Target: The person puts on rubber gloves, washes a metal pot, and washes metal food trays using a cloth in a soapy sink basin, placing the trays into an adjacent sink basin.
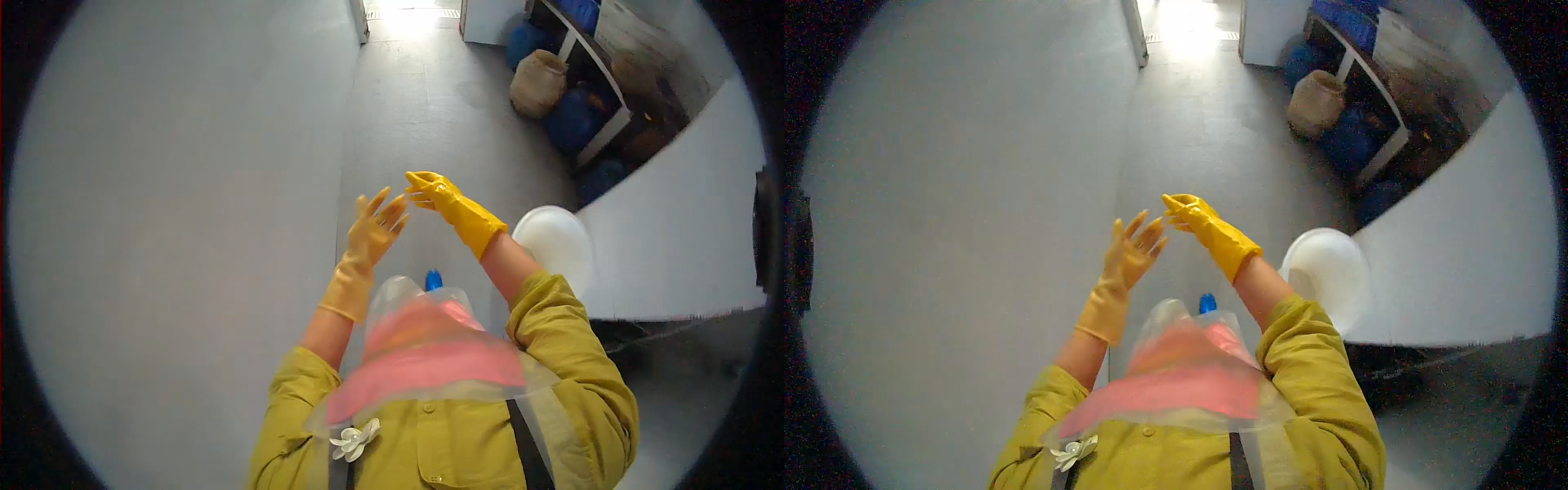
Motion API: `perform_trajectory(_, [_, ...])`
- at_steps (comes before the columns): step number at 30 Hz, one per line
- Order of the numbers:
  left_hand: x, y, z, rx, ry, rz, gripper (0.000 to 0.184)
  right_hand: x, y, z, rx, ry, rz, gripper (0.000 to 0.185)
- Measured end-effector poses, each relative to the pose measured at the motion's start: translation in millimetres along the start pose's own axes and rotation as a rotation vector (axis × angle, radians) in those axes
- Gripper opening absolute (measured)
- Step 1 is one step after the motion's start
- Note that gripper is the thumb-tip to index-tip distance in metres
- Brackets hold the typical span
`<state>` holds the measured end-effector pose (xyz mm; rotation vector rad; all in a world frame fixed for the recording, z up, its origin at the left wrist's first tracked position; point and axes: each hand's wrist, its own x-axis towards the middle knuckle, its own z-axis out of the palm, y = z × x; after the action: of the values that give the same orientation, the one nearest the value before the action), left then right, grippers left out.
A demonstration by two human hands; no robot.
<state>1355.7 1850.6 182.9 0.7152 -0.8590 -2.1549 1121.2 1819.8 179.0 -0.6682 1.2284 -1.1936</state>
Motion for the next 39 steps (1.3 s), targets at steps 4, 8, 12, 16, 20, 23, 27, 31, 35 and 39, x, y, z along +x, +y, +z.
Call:
perform_trajectory(4, [-51.4,-3.0,113.9,-0.408,0.024,-0.119,0.055,-134.1,-4.6,3.6,-0.120,-0.359,-0.020,0.041])
perform_trajectory(8, [-8.3,16.9,113.5,-0.509,0.125,-0.155,0.053,-84.7,-34.3,30.8,-0.815,0.139,-0.193,0.044])
perform_trajectory(12, [16.4,41.2,115.1,-0.415,-0.082,0.095,0.052,-36.7,-77.7,52.5,-0.910,0.108,-0.054,0.046])
perform_trajectory(16, [76.2,44.0,102.1,-0.095,-0.244,0.329,0.054,71.6,-93.8,27.9,-1.298,0.172,-0.549,0.037])
perform_trajectory(20, [154.3,41.7,-19.5,0.399,-0.068,0.062,0.053,263.2,-121.5,-41.7,-1.361,0.385,-0.658,0.029])
perform_trajectory(23, [185.2,84.5,-85.1,0.331,0.129,-0.642,0.050,359.7,-212.1,-104.3,-1.343,0.580,-0.587,0.027])
perform_trajectory(27, [293.3,156.0,-140.8,1.843,0.212,-0.105,0.048,463.6,-300.7,-144.0,-1.414,0.602,-0.559,0.026])
perform_trajectory(31, [406.5,215.4,64.4,0.458,0.158,0.210,0.028,483.9,-323.9,-174.7,-1.471,0.544,-0.634,0.026])
perform_trajectory(35, [585.4,301.4,164.5,0.670,-0.382,0.276,0.018,568.4,-391.3,-205.0,-1.514,0.534,-0.572,0.025])
perform_trajectory(39, [709.4,276.6,214.2,1.019,-0.375,0.308,0.028,636.5,-430.6,-250.5,-1.551,0.529,-0.540,0.025])
